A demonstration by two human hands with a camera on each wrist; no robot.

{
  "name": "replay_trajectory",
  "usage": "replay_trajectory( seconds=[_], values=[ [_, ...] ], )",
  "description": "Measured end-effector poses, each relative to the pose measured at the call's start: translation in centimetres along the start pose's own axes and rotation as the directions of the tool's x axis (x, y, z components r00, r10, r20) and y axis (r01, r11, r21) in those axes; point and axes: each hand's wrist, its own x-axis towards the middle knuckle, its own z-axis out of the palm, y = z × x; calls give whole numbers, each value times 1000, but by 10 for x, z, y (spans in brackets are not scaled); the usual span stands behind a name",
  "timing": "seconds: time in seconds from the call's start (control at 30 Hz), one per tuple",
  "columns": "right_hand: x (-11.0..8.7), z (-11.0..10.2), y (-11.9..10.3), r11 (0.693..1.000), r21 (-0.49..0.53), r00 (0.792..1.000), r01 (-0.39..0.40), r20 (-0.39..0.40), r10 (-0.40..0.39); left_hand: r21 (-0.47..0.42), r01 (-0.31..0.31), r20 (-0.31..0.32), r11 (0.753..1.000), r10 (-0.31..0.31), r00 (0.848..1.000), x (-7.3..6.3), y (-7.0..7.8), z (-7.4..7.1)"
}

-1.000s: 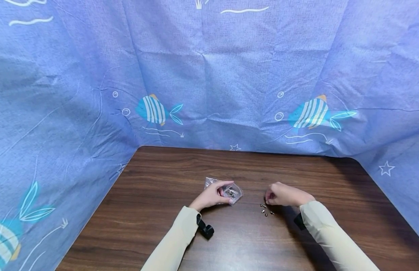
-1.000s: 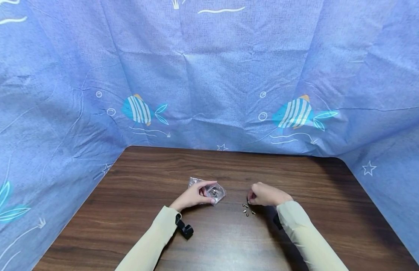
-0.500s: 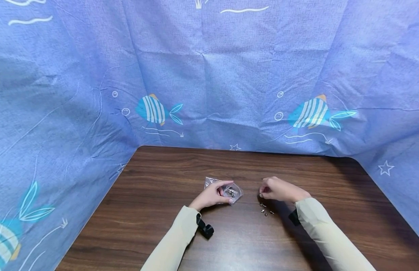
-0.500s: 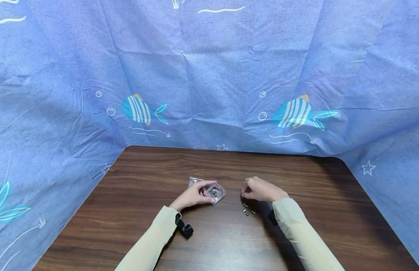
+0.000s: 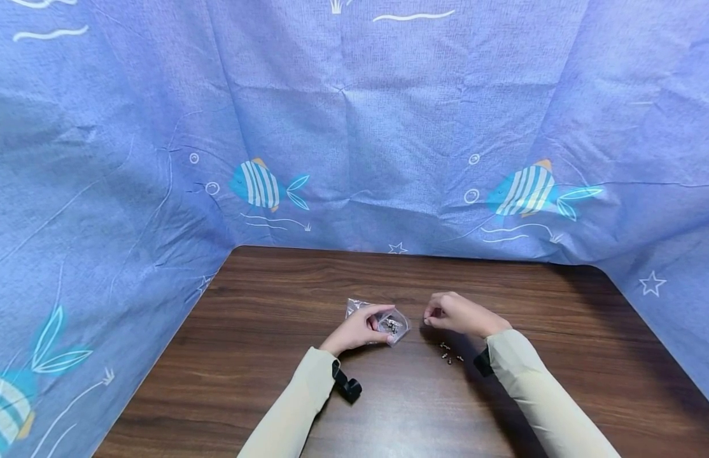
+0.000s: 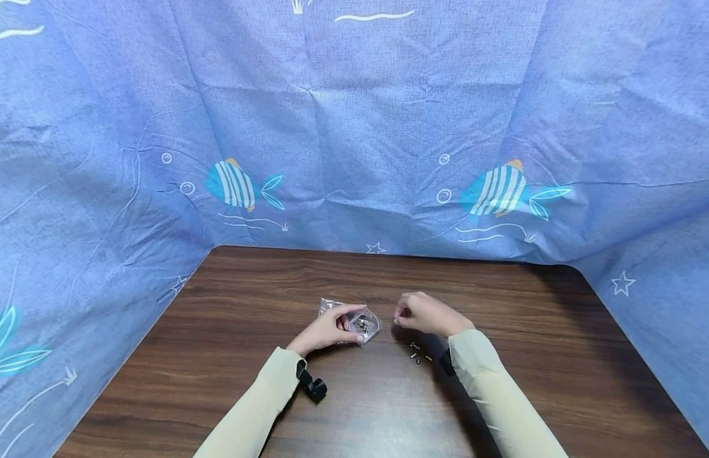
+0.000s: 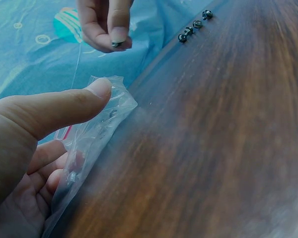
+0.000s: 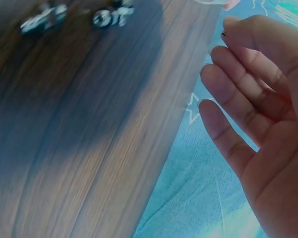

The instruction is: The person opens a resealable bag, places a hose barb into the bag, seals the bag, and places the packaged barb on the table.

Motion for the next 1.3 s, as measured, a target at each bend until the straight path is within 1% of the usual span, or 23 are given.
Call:
replay_trajectory(
  seconds=[0.17,0.3,0.33,0.43,0.53,0.57,0.87,1.3],
  values=[
    [7,3,-4,1000,8,1000,12,-20,-12,6,3,2,1000,-3,1000,-1,0,0],
    [14,4,-7,999,29,1000,14,-18,-14,-8,3,1,1000,-3,1000,-1,-1,0],
    [15,5,-8,999,35,1000,8,-14,-8,-13,1,2,1000,-1,1000,-3,5,-1],
    [20,5,-12,999,44,1000,-2,-10,2,-34,4,0,999,-4,1000,-4,5,-1],
    [24,7,-15,999,43,1000,0,-15,0,-37,8,1,999,-7,1000,-4,5,-1],
    [25,8,-15,999,43,1000,5,-20,-4,-36,9,0,999,-9,1000,-2,-1,0],
    [31,14,-17,999,34,999,22,-28,-21,9,2,3,1000,-2,1000,-1,-1,0],
    [35,16,-20,999,21,999,34,-35,-33,18,9,7,1000,-9,1000,0,0,1]
  ],
)
